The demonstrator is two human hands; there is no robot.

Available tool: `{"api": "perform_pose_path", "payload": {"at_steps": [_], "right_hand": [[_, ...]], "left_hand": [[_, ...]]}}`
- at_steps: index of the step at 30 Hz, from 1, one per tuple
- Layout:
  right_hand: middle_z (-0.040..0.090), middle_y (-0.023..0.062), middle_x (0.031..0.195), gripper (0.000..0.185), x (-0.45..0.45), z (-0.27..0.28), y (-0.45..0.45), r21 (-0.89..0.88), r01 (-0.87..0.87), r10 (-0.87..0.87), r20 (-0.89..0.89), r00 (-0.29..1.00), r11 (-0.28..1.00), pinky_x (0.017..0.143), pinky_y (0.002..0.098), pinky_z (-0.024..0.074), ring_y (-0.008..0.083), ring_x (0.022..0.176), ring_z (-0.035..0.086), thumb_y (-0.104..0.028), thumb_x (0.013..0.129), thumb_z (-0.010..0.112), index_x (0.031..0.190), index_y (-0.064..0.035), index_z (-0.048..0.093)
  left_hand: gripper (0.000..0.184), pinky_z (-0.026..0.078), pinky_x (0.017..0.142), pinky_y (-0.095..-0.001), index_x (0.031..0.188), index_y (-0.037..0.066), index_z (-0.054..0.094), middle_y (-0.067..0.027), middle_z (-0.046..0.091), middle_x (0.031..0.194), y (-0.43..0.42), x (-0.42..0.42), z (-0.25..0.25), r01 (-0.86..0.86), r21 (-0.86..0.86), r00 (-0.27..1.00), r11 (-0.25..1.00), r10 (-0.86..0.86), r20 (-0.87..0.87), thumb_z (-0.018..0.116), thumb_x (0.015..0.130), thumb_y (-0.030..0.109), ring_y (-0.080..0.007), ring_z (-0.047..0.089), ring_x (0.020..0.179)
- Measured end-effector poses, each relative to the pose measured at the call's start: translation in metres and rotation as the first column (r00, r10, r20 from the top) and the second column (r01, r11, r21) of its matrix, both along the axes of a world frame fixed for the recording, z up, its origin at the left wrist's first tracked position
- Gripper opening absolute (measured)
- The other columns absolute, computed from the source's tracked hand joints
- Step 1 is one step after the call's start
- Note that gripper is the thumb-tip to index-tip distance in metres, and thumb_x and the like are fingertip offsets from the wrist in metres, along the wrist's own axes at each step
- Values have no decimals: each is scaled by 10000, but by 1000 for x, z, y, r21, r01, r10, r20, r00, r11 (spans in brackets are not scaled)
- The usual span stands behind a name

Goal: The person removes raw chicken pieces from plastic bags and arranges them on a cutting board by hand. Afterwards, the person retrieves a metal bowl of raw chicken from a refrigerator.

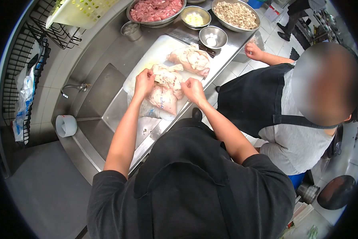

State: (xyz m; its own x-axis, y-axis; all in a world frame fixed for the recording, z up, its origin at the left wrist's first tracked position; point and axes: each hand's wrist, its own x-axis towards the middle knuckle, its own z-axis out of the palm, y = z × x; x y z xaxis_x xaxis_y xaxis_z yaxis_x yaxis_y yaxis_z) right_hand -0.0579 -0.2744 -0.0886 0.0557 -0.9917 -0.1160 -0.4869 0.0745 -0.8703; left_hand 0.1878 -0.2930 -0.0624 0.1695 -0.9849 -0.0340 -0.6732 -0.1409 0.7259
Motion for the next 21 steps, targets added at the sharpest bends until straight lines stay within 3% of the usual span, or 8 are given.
{"api": "perform_pose_path", "payload": {"at_steps": [3, 4, 6, 8, 13, 15, 19, 21], "right_hand": [[670, 214, 775, 248, -6, 10, 13, -16, -32, 32, -8, 999, 999, 680, 436, 522, 350, 706, 668, -203, 843, 733, 822, 18, 622], [670, 214, 775, 248, -5, 15, 18, -16, -34, 34, -10, 999, 999, 680, 436, 522, 350, 706, 668, -203, 843, 733, 822, 18, 622], [663, 209, 886, 220, -1, 22, 27, -177, -92, 94, 3, 996, 980, 709, 442, 509, 344, 769, 658, -176, 860, 717, 903, 6, 600], [661, 213, 918, 208, 5, 18, 29, -167, -159, 162, 6, 987, 973, 729, 453, 510, 354, 803, 661, -167, 869, 700, 939, 7, 609], [650, 231, 931, 256, 18, 24, 38, -198, -260, 273, 40, 961, 945, 772, 503, 517, 404, 867, 661, -166, 900, 640, 1093, 0, 614], [651, 250, 962, 323, 20, 21, 39, -134, -419, 394, -175, 902, 898, 791, 524, 527, 433, 888, 662, -187, 932, 590, 1212, -27, 588], [648, 258, 991, 349, 25, 20, 52, -91, -507, 480, -215, 851, 857, 778, 543, 531, 450, 889, 657, -200, 951, 557, 1272, -63, 559], [639, 249, 1098, 416, 27, 31, 54, 66, -521, 516, -288, 806, 851, 818, 533, 534, 450, 993, 650, -200, 980, 546, 1391, -140, 558]], "left_hand": [[323, 550, 794, -379, 1045, -18, 631, -185, 665, 1029, 17, -14, 14, 19, -7, 998, 1000, -19, -51, 775, 837, 183, -294, 679, 864], [472, 537, 847, -394, 1134, -8, 593, -183, 621, 1098, 19, -14, 8, 35, 39, 998, 999, -32, -62, 818, 792, 227, -310, 653, 929], [523, 529, 872, -405, 1165, -3, 577, -181, 624, 1098, 27, -17, -4, 33, 4, 999, 999, -33, -23, 828, 774, 238, -314, 645, 963], [624, 507, 935, -432, 1223, 13, 543, -186, 633, 1136, 30, -20, -5, 36, 8, 999, 999, -36, 12, 845, 734, 256, -328, 625, 1060], [593, 474, 985, -440, 1211, 30, 555, -178, 629, 1162, 42, -23, -10, -25, -36, 997, 999, 28, 69, 834, 732, 243, -349, 591, 1121], [593, 460, 1003, -444, 1216, 36, 557, -171, 626, 1164, 45, -22, -16, -18, -55, 988, 998, 26, 155, 832, 730, 236, -357, 576, 1138], [490, 446, 1018, -448, 1153, 23, 600, -167, 612, 1169, 54, -20, -15, -9, -48, 988, 999, 17, 154, 810, 754, 214, -361, 552, 1158], [423, 449, 1015, -448, 1102, 16, 626, -167, 608, 1169, 61, -16, -18, 0, -62, 988, 998, 10, 152, 799, 767, 208, -357, 553, 1155]]}}
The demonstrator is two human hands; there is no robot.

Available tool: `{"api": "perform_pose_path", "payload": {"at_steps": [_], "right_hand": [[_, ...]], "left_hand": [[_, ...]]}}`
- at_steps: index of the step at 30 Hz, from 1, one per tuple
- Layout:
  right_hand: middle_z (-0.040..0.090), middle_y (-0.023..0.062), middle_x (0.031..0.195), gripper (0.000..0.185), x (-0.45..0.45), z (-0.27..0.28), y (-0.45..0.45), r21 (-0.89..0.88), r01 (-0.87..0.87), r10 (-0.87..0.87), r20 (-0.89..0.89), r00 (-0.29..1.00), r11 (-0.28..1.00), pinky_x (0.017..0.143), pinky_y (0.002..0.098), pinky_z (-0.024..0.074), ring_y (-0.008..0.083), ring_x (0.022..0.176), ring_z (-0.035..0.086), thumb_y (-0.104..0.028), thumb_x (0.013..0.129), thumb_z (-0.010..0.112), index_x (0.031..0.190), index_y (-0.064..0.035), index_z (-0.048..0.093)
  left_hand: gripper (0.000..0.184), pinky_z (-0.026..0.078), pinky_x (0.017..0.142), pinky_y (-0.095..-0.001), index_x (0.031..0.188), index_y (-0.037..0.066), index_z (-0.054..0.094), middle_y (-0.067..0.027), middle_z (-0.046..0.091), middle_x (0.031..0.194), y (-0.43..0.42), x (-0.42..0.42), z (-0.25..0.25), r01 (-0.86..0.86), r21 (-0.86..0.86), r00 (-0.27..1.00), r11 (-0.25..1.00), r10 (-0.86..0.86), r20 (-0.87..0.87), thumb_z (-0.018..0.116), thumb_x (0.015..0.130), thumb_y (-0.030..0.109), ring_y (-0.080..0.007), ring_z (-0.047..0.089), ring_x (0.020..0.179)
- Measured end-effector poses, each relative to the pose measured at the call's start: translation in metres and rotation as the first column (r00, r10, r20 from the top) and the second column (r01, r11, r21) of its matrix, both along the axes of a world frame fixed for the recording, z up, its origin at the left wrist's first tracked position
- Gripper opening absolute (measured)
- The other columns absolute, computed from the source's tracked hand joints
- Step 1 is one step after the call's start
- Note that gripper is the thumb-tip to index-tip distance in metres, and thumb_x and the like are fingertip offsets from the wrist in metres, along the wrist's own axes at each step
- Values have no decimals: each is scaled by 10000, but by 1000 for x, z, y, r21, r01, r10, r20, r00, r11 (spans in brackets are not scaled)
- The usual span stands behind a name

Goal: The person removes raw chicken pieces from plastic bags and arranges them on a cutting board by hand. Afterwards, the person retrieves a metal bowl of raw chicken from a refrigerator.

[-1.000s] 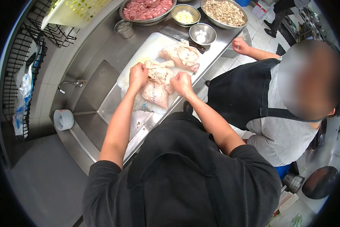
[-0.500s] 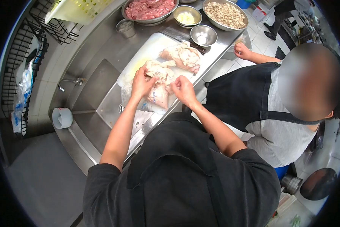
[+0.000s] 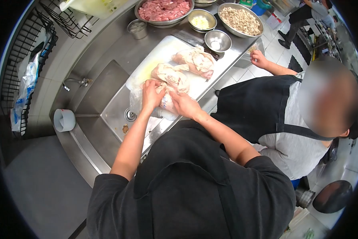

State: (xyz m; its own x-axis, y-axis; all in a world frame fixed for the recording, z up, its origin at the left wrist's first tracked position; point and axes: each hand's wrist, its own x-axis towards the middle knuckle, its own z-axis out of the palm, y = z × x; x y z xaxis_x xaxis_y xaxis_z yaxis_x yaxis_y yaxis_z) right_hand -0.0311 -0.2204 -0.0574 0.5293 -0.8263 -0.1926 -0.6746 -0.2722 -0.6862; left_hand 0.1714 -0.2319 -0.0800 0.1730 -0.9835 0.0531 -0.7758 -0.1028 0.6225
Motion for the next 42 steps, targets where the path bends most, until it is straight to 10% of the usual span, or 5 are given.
{"api": "perform_pose_path", "payload": {"at_steps": [8, 16, 27, 39, 42], "right_hand": [[599, 249, 1107, 507, 18, 7, 4, -291, 42, -25, 62, 998, 956, 865, 515, 522, 445, 1032, 610, -191, 911, 651, 1366, -26, 502], [580, 212, 1148, 743, 75, -4, 7, -502, -127, -8, -259, 966, 855, 932, 481, 480, 390, 1145, 551, -266, 696, 842, 1292, 27, 510], [625, 201, 1037, 507, 66, 7, 33, -334, 106, -111, 4, 994, 937, 904, 511, 454, 413, 1064, 578, -140, 660, 818, 1115, -45, 618], [616, 142, 1063, 488, 65, 9, 90, -412, 63, -114, -99, 989, 909, 892, 491, 455, 371, 1062, 565, -95, 683, 800, 1137, -109, 620], [607, 137, 1057, 491, 62, 9, 97, -411, 51, -102, -104, 989, 910, 872, 493, 456, 367, 1037, 570, -95, 682, 797, 1138, -107, 615]], "left_hand": [[300, 432, 1059, -431, 1052, -7, 681, -183, 572, 1332, 36, 48, -16, -55, -195, 987, 979, 24, -156, 756, 831, 181, -368, 526, 1262], [1021, 398, 1131, -448, 1560, 152, 286, -244, 536, 1424, 87, 82, -51, 50, 146, 958, 988, -6, -288, 886, 744, 274, -411, 511, 1328], [230, 549, 649, -355, 1129, -4, 639, -130, 714, 932, 130, 153, -40, -644, 148, 578, 751, 604, -549, 626, 987, 176, -213, 680, 764], [659, 552, 820, -415, 1517, 42, 343, -141, 595, 1299, -67, 229, 68, -293, -50, 148, 955, -6, -989, 677, 978, 218, -252, 633, 1018], [856, 535, 884, -434, 1612, 121, 153, -164, 490, 1466, -73, 215, 65, -120, 98, 419, 988, 140, -897, 692, 965, 275, -288, 600, 1102]]}}
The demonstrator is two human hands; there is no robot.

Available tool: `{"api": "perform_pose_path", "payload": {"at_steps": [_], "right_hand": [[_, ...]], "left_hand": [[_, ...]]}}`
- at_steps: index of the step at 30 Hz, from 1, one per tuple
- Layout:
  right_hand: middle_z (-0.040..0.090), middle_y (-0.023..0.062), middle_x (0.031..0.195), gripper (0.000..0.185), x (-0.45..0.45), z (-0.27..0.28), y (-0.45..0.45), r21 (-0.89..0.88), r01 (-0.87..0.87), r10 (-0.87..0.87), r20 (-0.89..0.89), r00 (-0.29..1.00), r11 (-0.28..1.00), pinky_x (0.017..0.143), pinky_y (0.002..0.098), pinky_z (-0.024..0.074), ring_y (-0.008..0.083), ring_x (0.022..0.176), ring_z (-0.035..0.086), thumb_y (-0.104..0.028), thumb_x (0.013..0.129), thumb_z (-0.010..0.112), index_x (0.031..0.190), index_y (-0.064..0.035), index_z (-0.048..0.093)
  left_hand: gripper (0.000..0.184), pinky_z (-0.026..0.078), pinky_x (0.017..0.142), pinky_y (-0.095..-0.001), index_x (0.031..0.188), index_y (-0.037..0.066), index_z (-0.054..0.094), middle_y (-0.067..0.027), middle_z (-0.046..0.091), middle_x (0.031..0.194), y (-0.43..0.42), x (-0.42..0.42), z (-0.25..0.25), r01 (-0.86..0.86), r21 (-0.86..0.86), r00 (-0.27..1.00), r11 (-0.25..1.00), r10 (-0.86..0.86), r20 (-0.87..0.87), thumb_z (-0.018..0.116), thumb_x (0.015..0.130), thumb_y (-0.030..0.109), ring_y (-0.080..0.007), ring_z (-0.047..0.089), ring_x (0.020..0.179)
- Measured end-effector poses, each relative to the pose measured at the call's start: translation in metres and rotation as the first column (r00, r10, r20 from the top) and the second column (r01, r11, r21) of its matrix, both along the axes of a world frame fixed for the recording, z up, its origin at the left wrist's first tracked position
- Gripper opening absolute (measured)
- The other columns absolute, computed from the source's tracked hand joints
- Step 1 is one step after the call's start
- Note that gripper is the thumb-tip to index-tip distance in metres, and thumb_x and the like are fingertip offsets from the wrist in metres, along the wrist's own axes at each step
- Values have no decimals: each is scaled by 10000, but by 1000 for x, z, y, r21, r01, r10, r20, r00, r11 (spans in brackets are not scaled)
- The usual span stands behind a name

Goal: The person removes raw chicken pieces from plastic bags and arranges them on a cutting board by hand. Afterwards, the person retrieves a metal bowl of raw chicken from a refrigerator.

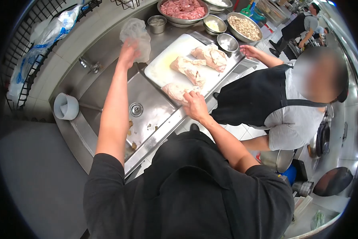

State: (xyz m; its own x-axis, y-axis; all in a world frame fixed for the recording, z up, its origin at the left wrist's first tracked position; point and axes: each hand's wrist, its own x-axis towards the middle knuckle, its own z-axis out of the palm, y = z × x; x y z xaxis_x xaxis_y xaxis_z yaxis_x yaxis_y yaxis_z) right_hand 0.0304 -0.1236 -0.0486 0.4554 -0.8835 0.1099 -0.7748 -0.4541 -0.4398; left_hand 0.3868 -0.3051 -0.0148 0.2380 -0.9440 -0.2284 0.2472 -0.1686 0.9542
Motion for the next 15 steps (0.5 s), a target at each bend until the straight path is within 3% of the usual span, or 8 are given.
{"api": "perform_pose_path", "payload": {"at_steps": [1, 4, 6, 8, 10, 12, 13, 15], "right_hand": [[603, 133, 1058, 486, -1, -1, 3, -10, 10, -10, 14, 1000, 1000, 873, 493, 454, 365, 1039, 567, -91, 682, 795, 1133, -107, 614], [594, 122, 1058, 479, -7, 0, 12, -35, 17, -14, 76, 997, 999, 875, 490, 446, 360, 1040, 557, -77, 674, 791, 1119, -106, 614], [589, 115, 1057, 477, -12, 2, 24, -39, 2, 3, 129, 992, 999, 877, 486, 440, 357, 1039, 552, -68, 668, 789, 1110, -105, 614], [584, 102, 1060, 461, -19, 5, 39, -176, -45, 85, 230, 970, 983, 866, 470, 425, 341, 1034, 541, -44, 643, 777, 1072, -112, 624], [581, 94, 1062, 448, -23, 4, 54, -254, -74, 136, 237, 962, 964, 859, 463, 419, 336, 1026, 540, -43, 632, 776, 1049, -117, 630], [579, 86, 1065, 436, -26, 5, 70, -328, -104, 190, 243, 951, 939, 851, 456, 413, 330, 1018, 540, -41, 621, 774, 1026, -122, 636], [583, 83, 1075, 427, -28, 8, 79, -352, -121, 217, 250, 944, 928, 845, 453, 412, 327, 1030, 542, -36, 617, 768, 1014, -125, 640], [587, 79, 1085, 418, -34, 6, 97, -370, -160, 268, 260, 928, 915, 838, 450, 410, 324, 1042, 545, -31, 613, 763, 1002, -128, 645]], "left_hand": [[857, 545, 885, -423, 1618, 140, 193, -174, 565, 1355, 10, -13, 6, -43, 74, 993, 996, 34, 114, 706, 952, 310, -276, 625, 1049], [797, 558, 841, -399, 1576, 87, 276, -172, 607, 1311, 40, -35, -14, -64, 167, 931, 984, -1, 365, 702, 953, 342, -252, 633, 1045], [683, 566, 791, -376, 1493, 47, 402, -155, 662, 1219, 79, -49, -37, 72, 204, 926, 976, -142, 351, 674, 969, 391, -222, 645, 1032], [634, 553, 853, -388, 1398, 39, 505, -141, 696, 1135, 132, -73, -63, 196, 335, 959, 922, -251, 130, 657, 966, 477, -205, 658, 1011], [666, 524, 951, -424, 1410, 70, 509, -141, 668, 1224, 199, -112, -67, 289, 205, 951, 935, -255, -178, 636, 959, 543, -227, 644, 1076], [723, 487, 1024, -470, 1458, 92, 461, -127, 608, 1351, 259, -149, -66, 248, 180, 820, 952, -108, -562, 657, 937, 555, -249, 604, 1195], [723, 487, 1024, -470, 1458, 92, 461, -127, 608, 1351, 284, -166, -73, 227, 184, 824, 956, -88, -560, 657, 937, 555, -249, 604, 1195], [742, 489, 1035, -503, 1488, 106, 427, -105, 546, 1436, 323, -198, -90, 200, -141, 598, 970, -235, -767, 710, 919, 490, -268, 550, 1291]]}}
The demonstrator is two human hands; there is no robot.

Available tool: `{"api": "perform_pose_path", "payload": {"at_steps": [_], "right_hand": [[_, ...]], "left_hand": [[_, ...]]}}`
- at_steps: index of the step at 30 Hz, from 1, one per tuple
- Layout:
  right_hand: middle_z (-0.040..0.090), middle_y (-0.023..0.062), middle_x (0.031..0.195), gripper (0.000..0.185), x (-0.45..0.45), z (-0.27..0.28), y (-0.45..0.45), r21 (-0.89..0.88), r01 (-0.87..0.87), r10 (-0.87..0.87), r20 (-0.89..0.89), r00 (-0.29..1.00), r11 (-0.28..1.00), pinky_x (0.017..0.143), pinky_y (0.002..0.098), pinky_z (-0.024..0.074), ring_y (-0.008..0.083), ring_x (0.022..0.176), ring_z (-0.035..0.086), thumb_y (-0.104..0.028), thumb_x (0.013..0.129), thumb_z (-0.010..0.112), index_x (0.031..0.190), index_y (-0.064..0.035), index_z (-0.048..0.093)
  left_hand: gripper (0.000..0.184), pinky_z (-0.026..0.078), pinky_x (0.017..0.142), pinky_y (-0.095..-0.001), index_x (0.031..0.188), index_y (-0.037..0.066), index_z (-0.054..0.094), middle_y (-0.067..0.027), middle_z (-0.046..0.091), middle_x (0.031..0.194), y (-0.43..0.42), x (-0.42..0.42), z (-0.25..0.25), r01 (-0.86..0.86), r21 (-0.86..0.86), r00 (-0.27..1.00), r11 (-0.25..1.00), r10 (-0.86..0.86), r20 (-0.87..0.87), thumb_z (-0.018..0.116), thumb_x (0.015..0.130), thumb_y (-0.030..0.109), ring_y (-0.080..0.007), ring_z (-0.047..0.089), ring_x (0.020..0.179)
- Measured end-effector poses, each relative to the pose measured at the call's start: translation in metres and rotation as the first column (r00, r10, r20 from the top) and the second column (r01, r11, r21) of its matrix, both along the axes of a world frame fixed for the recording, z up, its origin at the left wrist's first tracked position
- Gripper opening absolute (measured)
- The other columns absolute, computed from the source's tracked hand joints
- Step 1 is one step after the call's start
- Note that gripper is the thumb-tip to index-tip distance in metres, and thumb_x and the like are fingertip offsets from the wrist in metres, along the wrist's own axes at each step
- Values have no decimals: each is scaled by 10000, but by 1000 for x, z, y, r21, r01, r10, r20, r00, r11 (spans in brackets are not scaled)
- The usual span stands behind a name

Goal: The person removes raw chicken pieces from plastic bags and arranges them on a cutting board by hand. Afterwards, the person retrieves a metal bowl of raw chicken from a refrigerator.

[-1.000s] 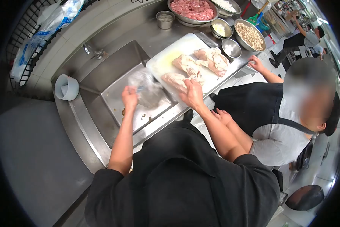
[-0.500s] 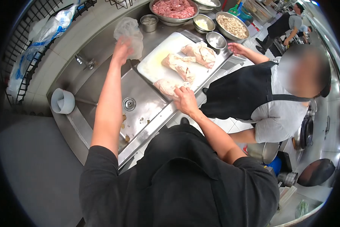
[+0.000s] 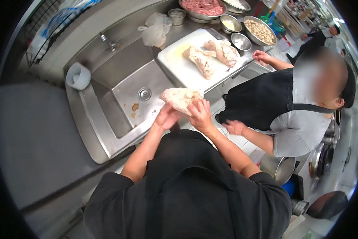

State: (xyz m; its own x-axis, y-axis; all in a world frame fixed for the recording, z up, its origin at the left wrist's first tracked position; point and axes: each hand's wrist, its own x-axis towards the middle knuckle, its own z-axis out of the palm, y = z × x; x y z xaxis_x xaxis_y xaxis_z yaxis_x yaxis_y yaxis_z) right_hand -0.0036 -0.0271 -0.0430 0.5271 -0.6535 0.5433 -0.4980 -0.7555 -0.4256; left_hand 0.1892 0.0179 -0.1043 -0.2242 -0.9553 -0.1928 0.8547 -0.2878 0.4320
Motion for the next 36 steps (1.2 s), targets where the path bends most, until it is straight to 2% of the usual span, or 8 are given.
{"api": "perform_pose_path", "payload": {"at_steps": [5, 10, 18, 20, 23, 27, 33, 36], "right_hand": [[585, 111, 1162, 564, -21, -2, 47, 30, -180, 176, 104, 979, 983, 894, 477, 418, 351, 1124, 545, -117, 606, 863, 1116, -102, 622], [337, 267, 1469, 1310, -41, 30, 93, 225, -154, 149, 41, 988, 962, 1063, 509, 385, 432, 1302, 430, -362, 509, 996, 1509, 11, 236], [530, 227, 1331, 994, -55, 27, 136, 469, -429, 325, 288, 901, 772, 1059, 446, 465, 372, 1271, 533, -288, 596, 955, 1382, 57, 454], [642, 163, 1171, 781, -53, 20, 141, 697, -641, 84, 653, 752, 321, 952, 388, 543, 303, 1066, 667, -222, 694, 888, 1335, 37, 525], [686, 120, 1069, 661, -37, 27, 161, 517, -850, -385, 767, 514, -104, 802, 336, 601, 231, 929, 699, -218, 757, 823, 1313, 6, 544], [647, 175, 1152, 702, -17, -27, 170, 190, -805, -474, 724, 501, -561, 652, 388, 605, 326, 912, 671, -371, 820, 764, 1365, -14, 501], [625, 184, 1217, 726, -1, -19, 202, -8, -825, -536, 763, 360, -566, 590, 390, 556, 325, 816, 649, -408, 850, 710, 1415, -14, 479], [631, 177, 1219, 696, 5, -15, 209, 50, -844, -497, 789, 361, -533, 601, 389, 564, 321, 811, 660, -392, 865, 700, 1412, -16, 487]], "left_hand": [[702, 467, 1099, -495, 1485, 97, 427, -101, 547, 1434, 60, -35, 15, -183, -86, 980, 979, 175, -90, 779, 899, 254, -270, 538, 1318], [631, 462, 1110, -451, 1452, 55, 447, -101, 551, 1420, 124, -54, 31, -393, -56, 919, 918, 394, -5, 756, 905, 117, -259, 534, 1322], [485, 545, 991, -378, 1313, 2, 586, -95, 680, 1218, 192, -73, 99, -514, -120, 692, 849, 493, 527, 778, 870, 49, -211, 665, 1121], [509, 548, 968, -367, 1335, -14, 561, -103, 660, 1251, 207, -77, 128, -458, -240, 502, 856, 472, 725, 765, 927, 213, -206, 656, 1129], [537, 552, 957, -390, 1364, -21, 530, -130, 658, 1260, 234, -63, 155, -417, -128, 585, 900, 374, 720, 706, 975, 303, -237, 649, 1150], [353, 602, 824, -326, 1280, -2, 602, -144, 703, 1160, 269, -39, 175, -603, -299, 193, 740, 498, 845, 660, 1006, 213, -214, 693, 1047], [232, 544, 654, -251, 1150, 44, 619, -38, 651, 1009, 354, 34, 203, -706, -709, -583, -6, 573, 576, 708, 969, 156, -100, 631, 835], [404, 537, 742, -274, 1236, 39, 548, -57, 580, 1079, 397, 76, 211, -563, -813, -812, -148, 281, 511, 756, 936, 214, -128, 582, 950]]}}
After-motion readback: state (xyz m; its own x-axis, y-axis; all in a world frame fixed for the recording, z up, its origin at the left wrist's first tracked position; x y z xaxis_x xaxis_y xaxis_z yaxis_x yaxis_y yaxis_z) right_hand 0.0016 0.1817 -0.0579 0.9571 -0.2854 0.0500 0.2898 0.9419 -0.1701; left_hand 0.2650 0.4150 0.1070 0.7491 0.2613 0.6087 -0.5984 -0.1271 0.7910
